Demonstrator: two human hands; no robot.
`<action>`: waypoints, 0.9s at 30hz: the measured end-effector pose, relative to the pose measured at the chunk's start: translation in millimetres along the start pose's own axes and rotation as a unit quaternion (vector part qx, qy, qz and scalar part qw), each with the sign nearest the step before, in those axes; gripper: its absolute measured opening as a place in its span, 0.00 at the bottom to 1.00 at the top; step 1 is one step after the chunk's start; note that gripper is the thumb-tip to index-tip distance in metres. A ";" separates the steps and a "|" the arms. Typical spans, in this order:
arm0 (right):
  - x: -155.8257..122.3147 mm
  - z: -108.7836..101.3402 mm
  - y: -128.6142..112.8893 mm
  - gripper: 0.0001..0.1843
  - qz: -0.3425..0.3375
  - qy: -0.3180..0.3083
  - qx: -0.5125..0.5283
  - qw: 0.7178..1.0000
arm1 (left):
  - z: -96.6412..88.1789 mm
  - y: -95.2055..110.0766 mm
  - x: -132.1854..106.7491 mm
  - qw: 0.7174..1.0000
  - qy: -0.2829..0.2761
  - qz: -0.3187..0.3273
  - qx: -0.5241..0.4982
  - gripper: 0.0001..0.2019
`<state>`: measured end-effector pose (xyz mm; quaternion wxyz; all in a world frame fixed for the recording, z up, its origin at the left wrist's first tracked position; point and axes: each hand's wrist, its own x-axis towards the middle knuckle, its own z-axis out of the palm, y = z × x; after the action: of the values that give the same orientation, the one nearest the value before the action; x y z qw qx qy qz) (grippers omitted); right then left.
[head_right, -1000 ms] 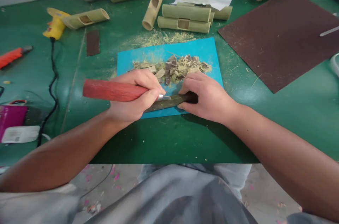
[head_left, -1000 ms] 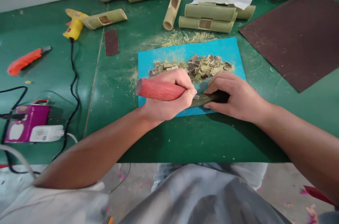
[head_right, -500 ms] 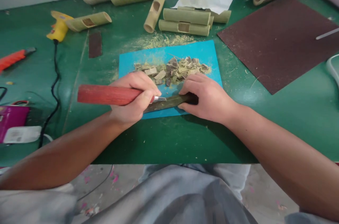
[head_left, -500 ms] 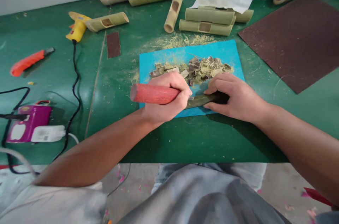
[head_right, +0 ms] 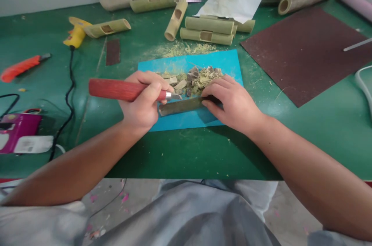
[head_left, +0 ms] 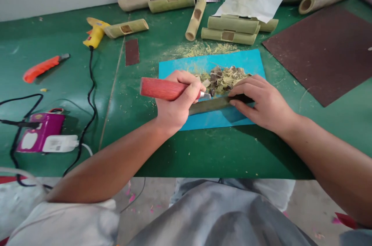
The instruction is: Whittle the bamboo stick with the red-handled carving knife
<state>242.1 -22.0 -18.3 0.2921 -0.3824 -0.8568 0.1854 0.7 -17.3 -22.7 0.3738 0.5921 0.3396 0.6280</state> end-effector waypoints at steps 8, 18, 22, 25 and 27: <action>-2.2 -3.9 -0.2 0.10 0.015 0.000 -0.009 1.000 | -4.9 -2.2 -0.9 0.998 -0.028 0.003 0.063 0.18; -2.9 -7.1 2.8 0.10 0.017 -0.004 -0.017 1.000 | -18.2 14.3 2.9 0.936 -0.229 0.211 0.164 0.13; -3.6 -6.4 2.3 0.11 0.020 -0.005 -0.003 1.000 | -18.2 15.0 1.1 0.891 -0.292 0.287 0.199 0.17; -4.4 -4.2 3.2 0.12 0.018 -0.005 0.007 1.000 | -16.6 15.8 -0.4 0.859 -0.322 0.324 0.231 0.15; -4.6 -2.1 4.3 0.12 0.012 -0.001 0.014 1.000 | -14.6 16.0 -0.8 0.843 -0.331 0.345 0.244 0.15</action>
<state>248.2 -22.5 -20.7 0.2945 -0.3884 -0.8497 0.2010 -15.0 -25.6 -10.3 0.0663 0.9161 0.1117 0.3794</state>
